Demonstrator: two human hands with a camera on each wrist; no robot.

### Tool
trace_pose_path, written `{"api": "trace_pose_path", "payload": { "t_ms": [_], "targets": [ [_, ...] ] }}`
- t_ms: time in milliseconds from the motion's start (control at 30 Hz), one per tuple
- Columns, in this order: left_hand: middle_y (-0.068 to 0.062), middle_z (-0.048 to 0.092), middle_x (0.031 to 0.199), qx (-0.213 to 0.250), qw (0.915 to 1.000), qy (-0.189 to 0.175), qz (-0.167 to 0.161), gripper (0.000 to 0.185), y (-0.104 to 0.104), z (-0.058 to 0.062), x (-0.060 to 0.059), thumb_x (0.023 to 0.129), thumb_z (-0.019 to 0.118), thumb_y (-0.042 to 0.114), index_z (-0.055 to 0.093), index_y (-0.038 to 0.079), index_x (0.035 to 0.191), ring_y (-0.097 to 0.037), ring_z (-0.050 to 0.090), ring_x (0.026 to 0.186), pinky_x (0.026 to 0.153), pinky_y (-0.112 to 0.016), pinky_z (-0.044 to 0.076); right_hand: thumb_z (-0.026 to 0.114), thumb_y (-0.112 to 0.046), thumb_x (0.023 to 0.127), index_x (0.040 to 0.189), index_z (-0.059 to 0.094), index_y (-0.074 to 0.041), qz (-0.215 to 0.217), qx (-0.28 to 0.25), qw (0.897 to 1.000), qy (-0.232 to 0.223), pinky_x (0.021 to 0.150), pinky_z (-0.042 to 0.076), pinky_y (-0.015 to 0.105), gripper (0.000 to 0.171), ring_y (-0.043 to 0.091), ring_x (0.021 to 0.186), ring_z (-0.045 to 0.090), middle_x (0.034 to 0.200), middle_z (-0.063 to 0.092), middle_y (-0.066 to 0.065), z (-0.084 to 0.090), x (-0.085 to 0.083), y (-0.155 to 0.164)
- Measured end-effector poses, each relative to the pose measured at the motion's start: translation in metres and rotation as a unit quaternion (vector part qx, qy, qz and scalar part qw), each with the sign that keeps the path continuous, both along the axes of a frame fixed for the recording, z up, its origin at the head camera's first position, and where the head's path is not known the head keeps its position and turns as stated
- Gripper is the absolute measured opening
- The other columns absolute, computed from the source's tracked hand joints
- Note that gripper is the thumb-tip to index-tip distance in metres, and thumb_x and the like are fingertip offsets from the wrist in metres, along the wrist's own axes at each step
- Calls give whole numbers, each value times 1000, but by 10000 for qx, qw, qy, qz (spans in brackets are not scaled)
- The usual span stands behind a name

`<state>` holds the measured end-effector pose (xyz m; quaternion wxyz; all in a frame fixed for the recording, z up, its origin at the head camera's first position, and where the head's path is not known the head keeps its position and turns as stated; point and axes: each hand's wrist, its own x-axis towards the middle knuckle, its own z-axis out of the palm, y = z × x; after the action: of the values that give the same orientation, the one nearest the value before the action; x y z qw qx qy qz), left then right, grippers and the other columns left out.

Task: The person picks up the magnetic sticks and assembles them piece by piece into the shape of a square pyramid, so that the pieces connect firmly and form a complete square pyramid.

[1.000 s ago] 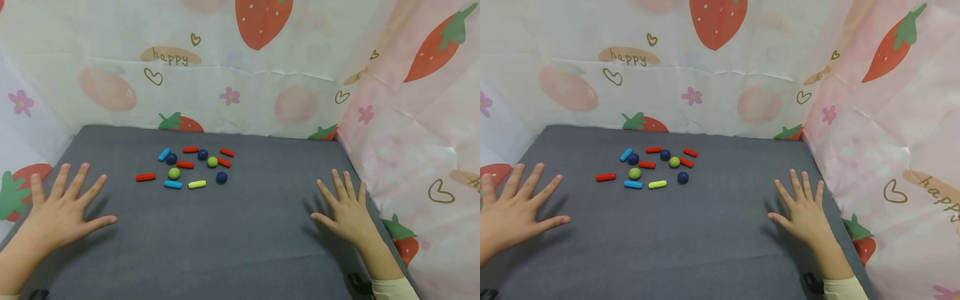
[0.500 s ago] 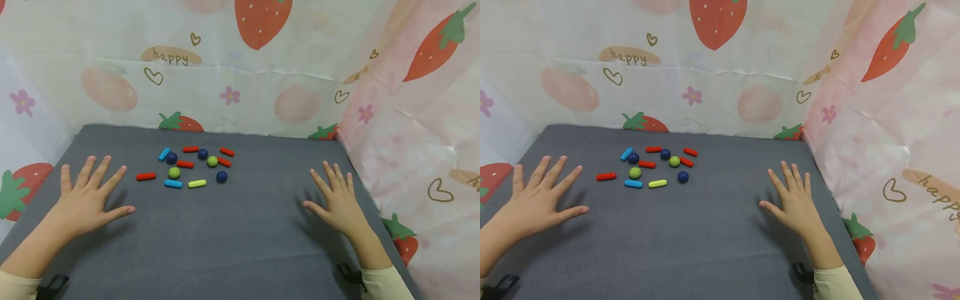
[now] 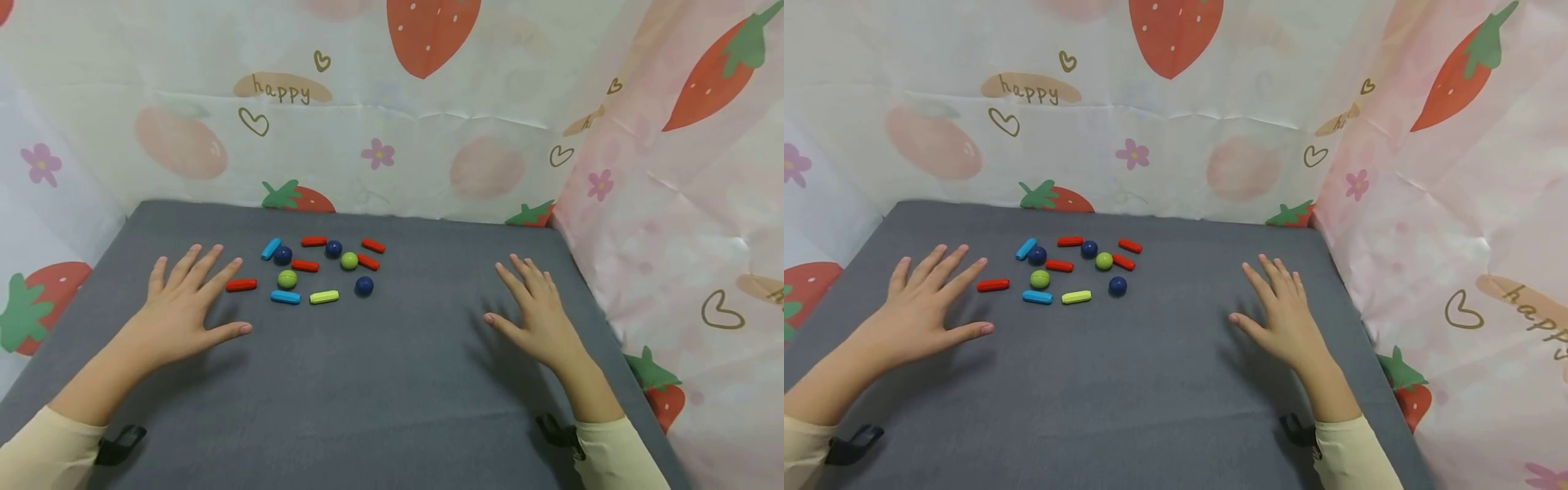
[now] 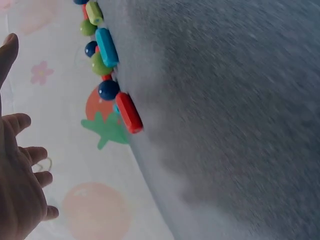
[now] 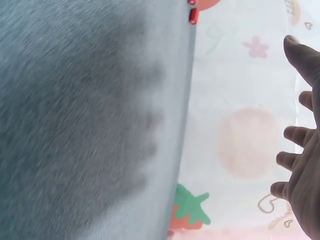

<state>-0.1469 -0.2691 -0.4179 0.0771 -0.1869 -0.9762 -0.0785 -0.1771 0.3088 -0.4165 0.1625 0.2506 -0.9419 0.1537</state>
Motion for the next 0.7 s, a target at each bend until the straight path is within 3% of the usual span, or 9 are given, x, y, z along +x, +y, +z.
{"api": "trace_pose_path", "payload": {
  "t_ms": [267, 700],
  "targets": [
    [-18, 22, 168, 313, 9988, -88, -378, 107, 21, 2, -10, 81, 76, 68, 28, 19, 163, -44, 15, 154, 116, -72, 9, 85, -29, 85, 159, 38, -16, 324, -509, 9980, -210, 118, 20, 67, 89, 40, 152, 27, 165, 33, 10, 4, -7, -15],
    [-18, 32, 164, 927, 9917, -183, -866, 98, 50, 3, -29, 84, 80, 56, 36, 12, 159, -43, 25, 151, 115, -70, 19, 81, -26, 90, 158, 40, -16, 553, -1299, 9860, -885, 115, 32, 61, 81, 31, 150, 33, 163, 36, 7, 11, -21, -44]
  ]
}}
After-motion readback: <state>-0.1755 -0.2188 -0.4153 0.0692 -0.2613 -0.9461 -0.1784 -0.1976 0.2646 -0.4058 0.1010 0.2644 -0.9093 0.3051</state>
